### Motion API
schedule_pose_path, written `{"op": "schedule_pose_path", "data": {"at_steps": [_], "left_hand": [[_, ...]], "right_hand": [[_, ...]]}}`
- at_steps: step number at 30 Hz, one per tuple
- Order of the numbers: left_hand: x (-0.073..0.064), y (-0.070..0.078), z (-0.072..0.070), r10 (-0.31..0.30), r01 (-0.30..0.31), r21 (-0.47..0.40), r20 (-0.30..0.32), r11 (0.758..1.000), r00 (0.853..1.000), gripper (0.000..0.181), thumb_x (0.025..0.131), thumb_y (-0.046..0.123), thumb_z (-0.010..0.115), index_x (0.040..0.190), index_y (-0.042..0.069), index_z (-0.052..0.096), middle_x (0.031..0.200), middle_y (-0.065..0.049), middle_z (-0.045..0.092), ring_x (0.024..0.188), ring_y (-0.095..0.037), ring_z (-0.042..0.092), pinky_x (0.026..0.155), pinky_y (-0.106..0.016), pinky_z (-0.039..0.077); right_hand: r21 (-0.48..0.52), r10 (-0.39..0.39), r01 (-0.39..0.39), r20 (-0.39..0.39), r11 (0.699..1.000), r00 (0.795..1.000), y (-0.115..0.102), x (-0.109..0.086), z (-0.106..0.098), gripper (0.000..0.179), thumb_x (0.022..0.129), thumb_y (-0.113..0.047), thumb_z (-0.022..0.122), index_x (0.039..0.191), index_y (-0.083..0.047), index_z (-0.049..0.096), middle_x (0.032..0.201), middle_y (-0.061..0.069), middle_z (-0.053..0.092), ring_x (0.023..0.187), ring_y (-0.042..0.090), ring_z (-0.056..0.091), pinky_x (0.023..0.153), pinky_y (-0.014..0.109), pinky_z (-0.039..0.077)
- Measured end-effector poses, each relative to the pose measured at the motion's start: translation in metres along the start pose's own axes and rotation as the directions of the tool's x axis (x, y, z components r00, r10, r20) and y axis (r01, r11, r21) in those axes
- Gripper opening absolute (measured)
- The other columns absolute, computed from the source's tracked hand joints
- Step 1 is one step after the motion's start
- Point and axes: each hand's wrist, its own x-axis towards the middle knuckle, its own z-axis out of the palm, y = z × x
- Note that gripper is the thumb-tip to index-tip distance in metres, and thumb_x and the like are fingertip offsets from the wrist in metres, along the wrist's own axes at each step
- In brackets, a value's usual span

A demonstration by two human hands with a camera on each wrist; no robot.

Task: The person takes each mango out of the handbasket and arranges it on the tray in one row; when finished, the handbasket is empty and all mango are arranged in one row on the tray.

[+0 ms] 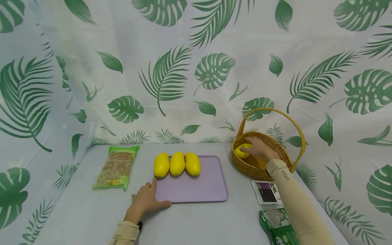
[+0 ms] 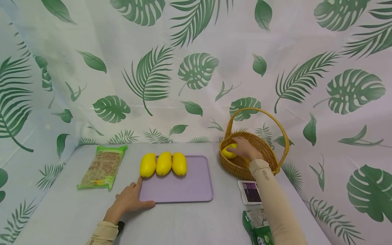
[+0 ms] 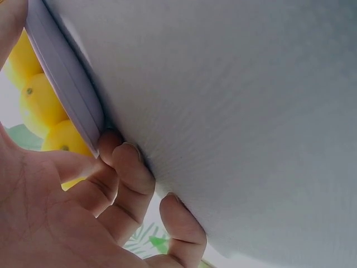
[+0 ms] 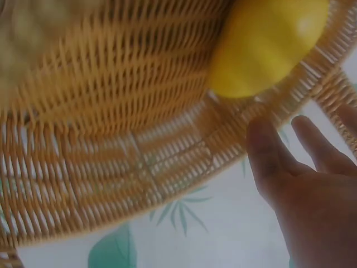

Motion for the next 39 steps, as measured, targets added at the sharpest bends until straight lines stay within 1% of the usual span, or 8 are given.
{"op": "schedule_pose_path", "data": {"at_steps": [4, 10, 18, 24, 27, 32, 35, 39], "left_hand": [[0.001, -0.001, 0.001, 0.001, -0.001, 0.004, -0.004, 1.000, 1.000, 0.128, 0.066, 0.073, 0.079, 0.157, 0.001, 0.028, 0.129, -0.025, 0.058, 0.109, -0.040, 0.062, 0.091, -0.081, 0.039], [0.001, -0.001, 0.001, 0.001, -0.001, 0.002, -0.007, 1.000, 1.000, 0.127, 0.066, 0.073, 0.079, 0.157, 0.001, 0.028, 0.129, -0.025, 0.058, 0.110, -0.040, 0.062, 0.091, -0.081, 0.039], [0.001, -0.002, 0.002, -0.007, 0.007, -0.006, -0.008, 1.000, 1.000, 0.127, 0.065, 0.073, 0.080, 0.157, 0.001, 0.029, 0.131, -0.026, 0.057, 0.113, -0.040, 0.061, 0.092, -0.081, 0.038], [0.003, -0.003, 0.003, -0.013, 0.013, -0.013, -0.008, 1.000, 1.000, 0.127, 0.065, 0.074, 0.079, 0.157, 0.002, 0.029, 0.134, -0.026, 0.056, 0.117, -0.041, 0.059, 0.095, -0.081, 0.037], [0.002, -0.003, 0.004, -0.017, 0.017, -0.018, -0.004, 1.000, 1.000, 0.127, 0.066, 0.073, 0.079, 0.157, 0.002, 0.029, 0.135, -0.026, 0.056, 0.117, -0.041, 0.059, 0.095, -0.081, 0.036], [0.000, -0.001, 0.003, -0.008, 0.008, -0.018, -0.008, 1.000, 1.000, 0.126, 0.065, 0.072, 0.080, 0.157, 0.001, 0.029, 0.133, -0.026, 0.057, 0.115, -0.041, 0.059, 0.093, -0.081, 0.037], [0.000, 0.000, 0.002, -0.006, 0.006, -0.012, -0.013, 1.000, 1.000, 0.126, 0.066, 0.071, 0.080, 0.157, 0.002, 0.029, 0.133, -0.026, 0.057, 0.114, -0.041, 0.059, 0.093, -0.080, 0.038], [0.001, -0.001, 0.001, -0.001, 0.001, -0.007, -0.020, 1.000, 1.000, 0.125, 0.066, 0.071, 0.080, 0.157, 0.002, 0.029, 0.132, -0.026, 0.057, 0.113, -0.041, 0.059, 0.092, -0.080, 0.039]], "right_hand": [[-0.063, 0.006, -0.004, 0.029, 0.998, 1.000, 0.004, 0.004, -0.001, 0.073, 0.100, -0.039, 0.057, 0.151, 0.008, 0.035, 0.154, 0.037, 0.034, 0.144, 0.057, 0.025, 0.117, 0.069, 0.025], [-0.086, 0.006, -0.001, 0.053, 0.996, 0.999, 0.008, 0.009, -0.003, 0.075, 0.099, -0.041, 0.059, 0.151, 0.008, 0.035, 0.154, 0.037, 0.035, 0.144, 0.057, 0.026, 0.117, 0.069, 0.025], [-0.102, 0.025, -0.014, 0.114, 0.995, 0.993, 0.011, 0.018, -0.004, 0.075, 0.100, -0.042, 0.058, 0.151, 0.007, 0.035, 0.156, 0.035, 0.033, 0.145, 0.056, 0.025, 0.118, 0.068, 0.023], [-0.135, 0.028, -0.009, 0.138, 0.991, 0.990, 0.014, 0.026, -0.004, 0.072, 0.100, -0.042, 0.058, 0.148, 0.008, 0.040, 0.151, 0.036, 0.040, 0.141, 0.056, 0.033, 0.116, 0.067, 0.029], [-0.135, 0.060, -0.039, 0.155, 0.990, 0.986, 0.016, 0.029, -0.003, 0.072, 0.100, -0.043, 0.058, 0.149, 0.007, 0.040, 0.151, 0.035, 0.041, 0.141, 0.055, 0.034, 0.115, 0.067, 0.030], [-0.110, 0.126, -0.106, 0.187, 0.988, 0.974, 0.017, 0.032, 0.004, 0.082, 0.097, -0.053, 0.057, 0.152, 0.003, 0.036, 0.154, 0.033, 0.038, 0.143, 0.054, 0.033, 0.115, 0.068, 0.031], [-0.109, 0.132, -0.113, 0.188, 0.988, 0.973, 0.015, 0.035, 0.008, 0.086, 0.096, -0.058, 0.057, 0.154, 0.002, 0.034, 0.153, 0.033, 0.039, 0.142, 0.053, 0.035, 0.113, 0.067, 0.033], [-0.114, 0.122, -0.102, 0.186, 0.988, 0.975, 0.014, 0.039, 0.011, 0.086, 0.095, -0.058, 0.058, 0.154, 0.001, 0.035, 0.151, 0.032, 0.043, 0.140, 0.051, 0.039, 0.112, 0.065, 0.037]]}}
